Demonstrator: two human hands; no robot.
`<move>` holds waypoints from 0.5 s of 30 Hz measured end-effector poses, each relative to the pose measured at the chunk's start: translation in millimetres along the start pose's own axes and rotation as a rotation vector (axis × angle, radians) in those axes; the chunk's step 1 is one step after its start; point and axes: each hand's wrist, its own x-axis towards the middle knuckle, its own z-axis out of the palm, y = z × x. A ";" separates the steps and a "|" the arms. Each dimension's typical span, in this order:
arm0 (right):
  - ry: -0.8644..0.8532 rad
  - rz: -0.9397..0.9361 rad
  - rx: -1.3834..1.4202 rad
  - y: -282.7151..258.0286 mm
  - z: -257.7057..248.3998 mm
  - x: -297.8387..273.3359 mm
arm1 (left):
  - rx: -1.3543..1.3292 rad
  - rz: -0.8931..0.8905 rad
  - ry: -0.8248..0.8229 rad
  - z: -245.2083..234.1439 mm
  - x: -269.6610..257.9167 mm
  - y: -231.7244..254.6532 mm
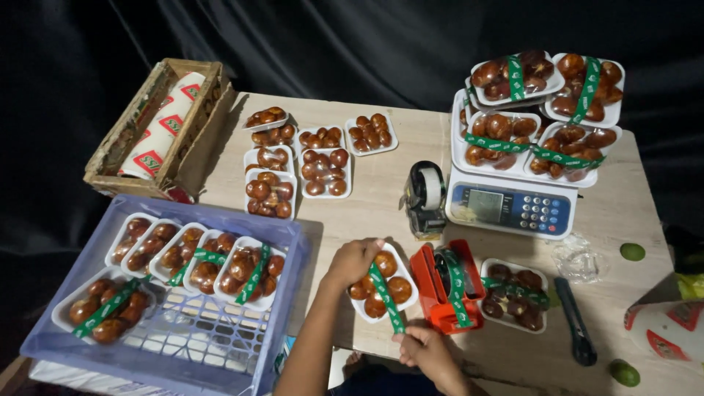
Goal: Packaging small food items into trays and sealing them with green tape using a manual dispenser.
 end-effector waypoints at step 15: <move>-0.205 -0.862 -0.579 -74.9 -34.9 -5.2 | -0.519 0.144 -0.140 -41.4 -97.9 72.8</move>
